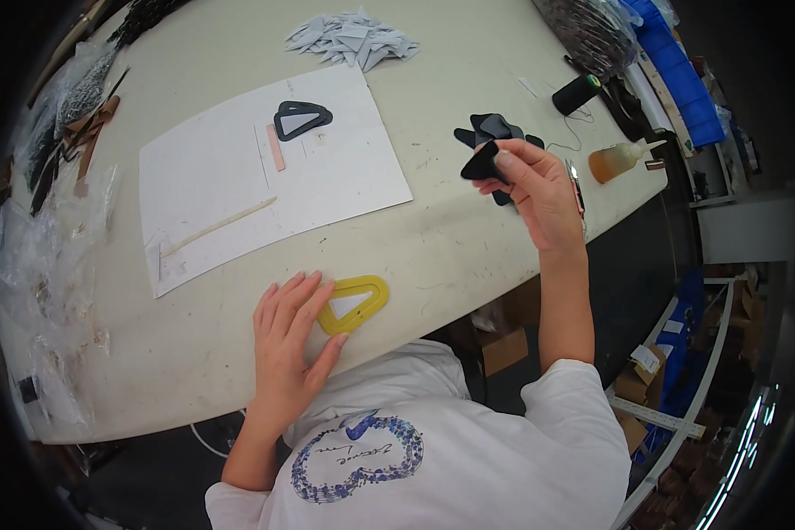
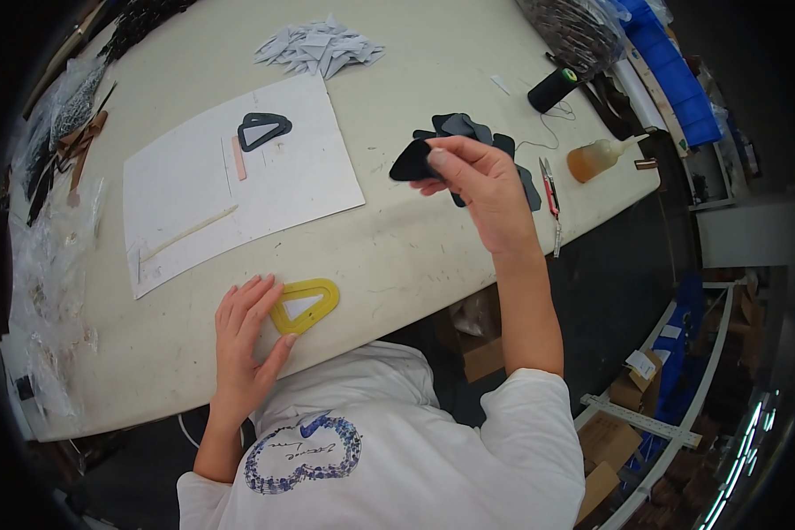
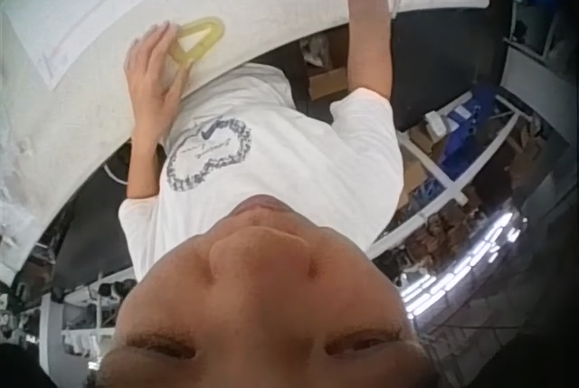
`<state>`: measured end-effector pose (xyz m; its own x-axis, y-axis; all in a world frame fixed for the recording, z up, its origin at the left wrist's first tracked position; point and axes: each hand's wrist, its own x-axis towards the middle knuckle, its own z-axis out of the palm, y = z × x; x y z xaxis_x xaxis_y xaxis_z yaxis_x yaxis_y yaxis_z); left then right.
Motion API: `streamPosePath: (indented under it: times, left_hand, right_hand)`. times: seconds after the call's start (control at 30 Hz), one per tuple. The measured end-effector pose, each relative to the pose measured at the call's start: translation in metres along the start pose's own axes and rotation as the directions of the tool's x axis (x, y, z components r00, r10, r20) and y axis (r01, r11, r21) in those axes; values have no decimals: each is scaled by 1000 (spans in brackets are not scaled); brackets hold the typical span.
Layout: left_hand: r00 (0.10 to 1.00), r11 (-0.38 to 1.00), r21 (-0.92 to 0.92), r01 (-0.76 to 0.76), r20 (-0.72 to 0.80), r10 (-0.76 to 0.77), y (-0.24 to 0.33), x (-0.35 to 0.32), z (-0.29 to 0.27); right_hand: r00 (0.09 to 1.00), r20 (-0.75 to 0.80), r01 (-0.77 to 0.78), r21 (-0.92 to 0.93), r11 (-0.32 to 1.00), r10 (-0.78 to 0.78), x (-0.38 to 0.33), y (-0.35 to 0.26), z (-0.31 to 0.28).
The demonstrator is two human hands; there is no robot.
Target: Assembling small leather and foam components using a yellow jig and adhesive strips.
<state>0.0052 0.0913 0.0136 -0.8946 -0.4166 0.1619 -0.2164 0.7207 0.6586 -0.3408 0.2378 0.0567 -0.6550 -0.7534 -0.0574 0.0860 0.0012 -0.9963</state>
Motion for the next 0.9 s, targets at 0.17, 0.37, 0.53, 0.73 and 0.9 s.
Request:
streamPosePath:
  times: [0.17,0.37,0.53,0.73,0.9]
  left_hand:
    - [980,897,-443,-1,-179,-87,17,25,-8]
    - [967,810,-586,33,-185,-173,11,9,6]
    - [955,735,-672,90,-151,-255,15,-14,7]
    - [971,870,-467,157,-90,-223,-2,-40,-2]
    - [951,973,-204,109,-263,-162,-13,-32,-2]
  right_hand:
    - [843,459,-356,85,931,280,-36,29,75]
    - [724,605,-522,164,837,333,-65,35,110]
    - [845,517,53,-331,942,135,-92,33,121]
    - [874,417,-17,-486,874,248,-94,24,111]
    - [837,511,92,-481,872,194,-89,28,124]
